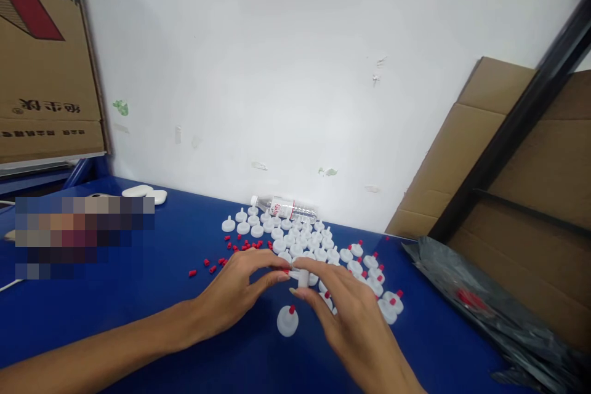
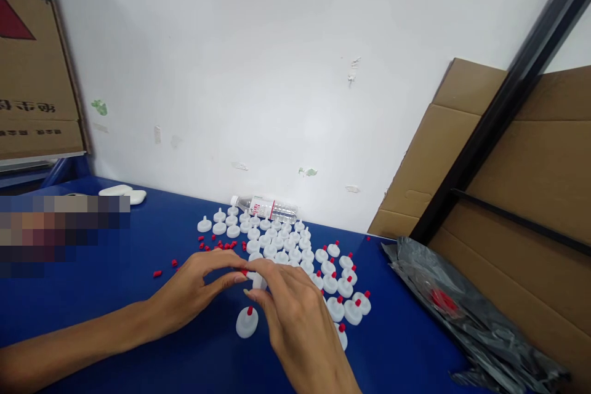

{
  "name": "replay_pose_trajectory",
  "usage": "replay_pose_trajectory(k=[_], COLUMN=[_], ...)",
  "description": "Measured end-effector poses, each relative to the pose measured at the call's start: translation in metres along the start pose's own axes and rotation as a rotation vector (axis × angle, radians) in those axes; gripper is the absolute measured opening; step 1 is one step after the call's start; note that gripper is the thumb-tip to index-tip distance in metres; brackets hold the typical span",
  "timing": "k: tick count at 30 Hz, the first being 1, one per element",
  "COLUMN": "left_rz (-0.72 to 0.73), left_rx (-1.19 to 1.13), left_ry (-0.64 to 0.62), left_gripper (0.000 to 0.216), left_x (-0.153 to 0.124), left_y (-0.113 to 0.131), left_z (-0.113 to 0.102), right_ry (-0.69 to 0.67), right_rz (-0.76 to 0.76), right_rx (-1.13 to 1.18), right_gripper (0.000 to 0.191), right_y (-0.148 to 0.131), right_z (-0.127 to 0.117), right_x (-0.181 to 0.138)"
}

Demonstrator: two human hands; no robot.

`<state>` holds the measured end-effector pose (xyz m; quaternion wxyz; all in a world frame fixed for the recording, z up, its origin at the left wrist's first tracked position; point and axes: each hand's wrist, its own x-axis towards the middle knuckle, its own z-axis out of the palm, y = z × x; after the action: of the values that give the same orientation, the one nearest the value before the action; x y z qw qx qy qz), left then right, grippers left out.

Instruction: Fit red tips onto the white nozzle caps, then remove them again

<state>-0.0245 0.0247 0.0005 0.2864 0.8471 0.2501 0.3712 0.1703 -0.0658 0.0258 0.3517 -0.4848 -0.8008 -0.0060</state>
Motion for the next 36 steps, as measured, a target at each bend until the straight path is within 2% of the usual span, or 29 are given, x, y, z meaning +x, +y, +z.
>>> replay_pose_trajectory(k=[4, 15, 23, 32, 36], left_rz=[0.085, 0.027, 0.009, -0.133, -0.029], left_rx=[0.032, -0.127, -0.168, -0.282, -0.161], left_ry=[-0.058, -0.109, -0.060, -0.149, -0.181], left_gripper=[0.030, 0.037, 0.040, 0.048, 0.044], left_x=[0.000, -0.002, -0.004, -0.010, -0.004], left_y=[0.001, 0.010, 0.009, -0.002, 0.007], left_z=[0.000, -0.005, 0.000, 0.008, -0.003], right_ry=[0.028, 0.135, 0.104, -0.025, -0.049], right_rz=[-0.004, -0.135, -0.095, 0.002, 0.061], right_rx=[-0.001, -0.012, 0.045, 0.142, 0.169], right_gripper=[0.032, 0.033, 0.018, 0.027, 0.023], right_y=[-0.002, -0.011, -0.014, -0.013, -0.014], right_z=[0.001, 0.006, 0.007, 0.005, 0.000], right_x=[0.001, 0.004, 0.005, 0.002, 0.003])
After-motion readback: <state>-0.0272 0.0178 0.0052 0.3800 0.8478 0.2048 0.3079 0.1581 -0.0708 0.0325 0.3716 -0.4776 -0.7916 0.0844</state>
